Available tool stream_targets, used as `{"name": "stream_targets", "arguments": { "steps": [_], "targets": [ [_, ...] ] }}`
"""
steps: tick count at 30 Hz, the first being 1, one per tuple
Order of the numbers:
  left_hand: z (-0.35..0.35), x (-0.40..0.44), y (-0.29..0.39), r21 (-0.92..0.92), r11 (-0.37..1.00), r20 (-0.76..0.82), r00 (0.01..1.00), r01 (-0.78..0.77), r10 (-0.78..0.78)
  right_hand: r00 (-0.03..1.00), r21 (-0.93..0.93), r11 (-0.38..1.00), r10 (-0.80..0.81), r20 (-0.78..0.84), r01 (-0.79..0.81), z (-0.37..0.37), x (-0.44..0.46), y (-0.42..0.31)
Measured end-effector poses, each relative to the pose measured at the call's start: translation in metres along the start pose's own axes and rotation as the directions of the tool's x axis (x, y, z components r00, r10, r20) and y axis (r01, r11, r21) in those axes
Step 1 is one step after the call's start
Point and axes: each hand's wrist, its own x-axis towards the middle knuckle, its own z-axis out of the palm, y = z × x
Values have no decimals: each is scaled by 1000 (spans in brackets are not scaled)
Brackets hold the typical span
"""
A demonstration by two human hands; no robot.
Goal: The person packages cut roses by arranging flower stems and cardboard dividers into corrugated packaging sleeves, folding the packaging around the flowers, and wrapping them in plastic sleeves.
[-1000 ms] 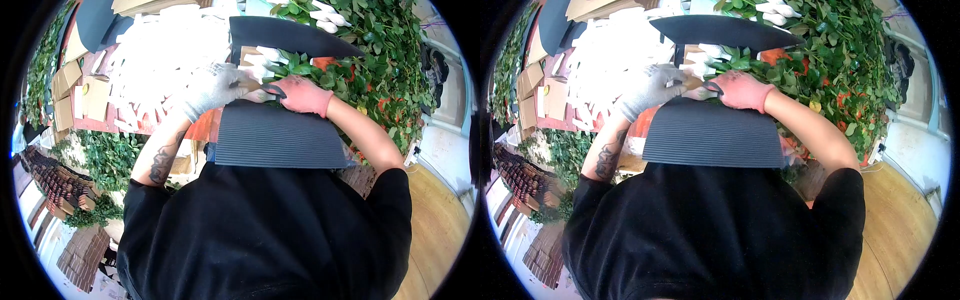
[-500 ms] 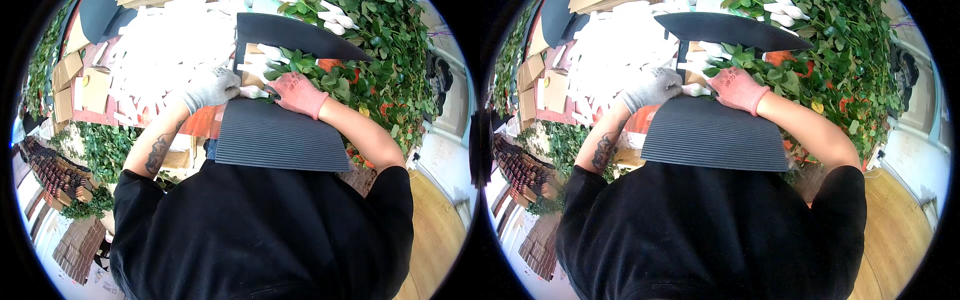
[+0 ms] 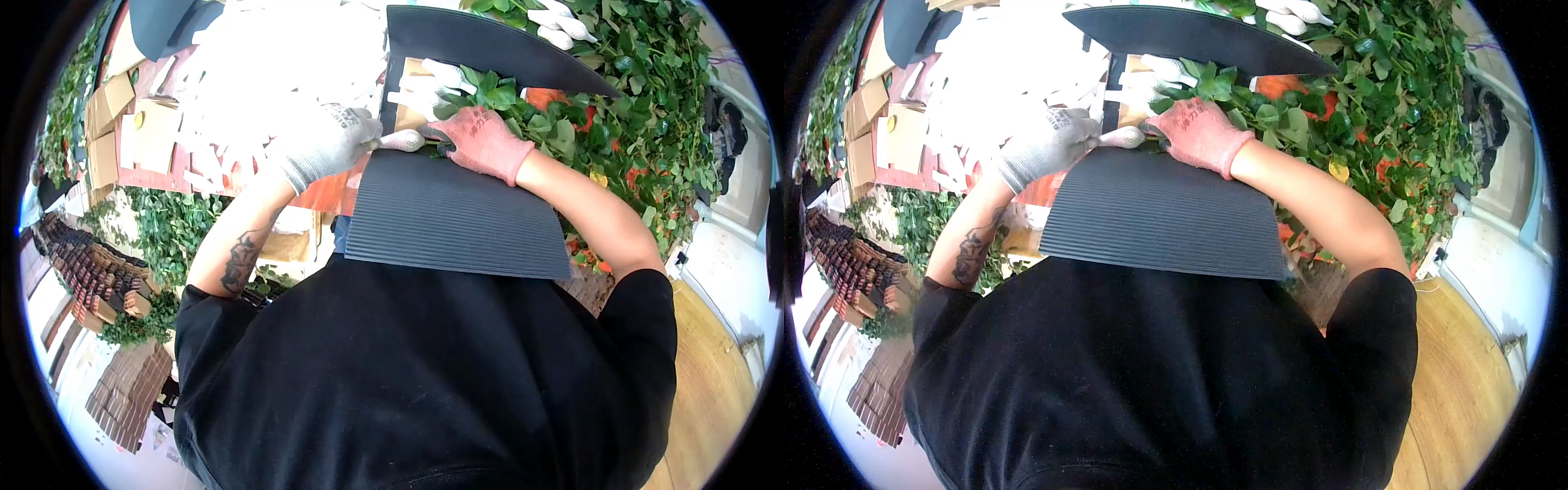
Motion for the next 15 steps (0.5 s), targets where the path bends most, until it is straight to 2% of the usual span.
{"name": "stream_targets", "arguments": {
  "steps": [4, 5, 6, 7, 8, 9, 10, 12, 13, 15],
  "targets": [
    [-8, -20, -3, 33, 998, -37, 998, 55, -54, 998, -12, 1000, 27, 53, -26, -7, 1, -3],
    [-6, -29, -14, 255, 954, -78, 986, 161, -146, 997, 11, 999, 35, 72, -36, -9, 1, -3],
    [-4, -35, -18, 456, 850, -136, 964, 264, -226, 995, 35, 998, 41, 93, -45, -9, 0, -4],
    [-37, -37, 7, 217, 911, -104, 937, 350, -335, 995, 33, 999, 39, 91, -42, -7, 0, -3],
    [-40, -33, 11, 216, 909, -110, 934, 356, -339, 999, 17, 1000, 6, 38, -7, -2, -1, 0],
    [-42, -30, 12, 50, 982, -143, 974, 182, -174, 999, -2, 999, -32, -9, 32, 0, -2, 1],
    [-41, -26, 13, -108, 994, -208, 978, -11, -12, 999, -12, 999, -46, -4, 46, 0, -2, 1],
    [-17, 5, 13, -301, 922, -167, 966, -242, 199, 1000, 23, 1000, -18, -17, 19, -4, -2, 0],
    [-6, 12, 8, -303, 923, -189, 965, -236, 184, 999, 5, 999, -35, -8, 35, -8, -3, 0],
    [3, 22, 4, -373, 915, 46, 982, -156, 186, 994, 279, 960, 5, -109, 25, -18, -3, 4]
  ]
}}
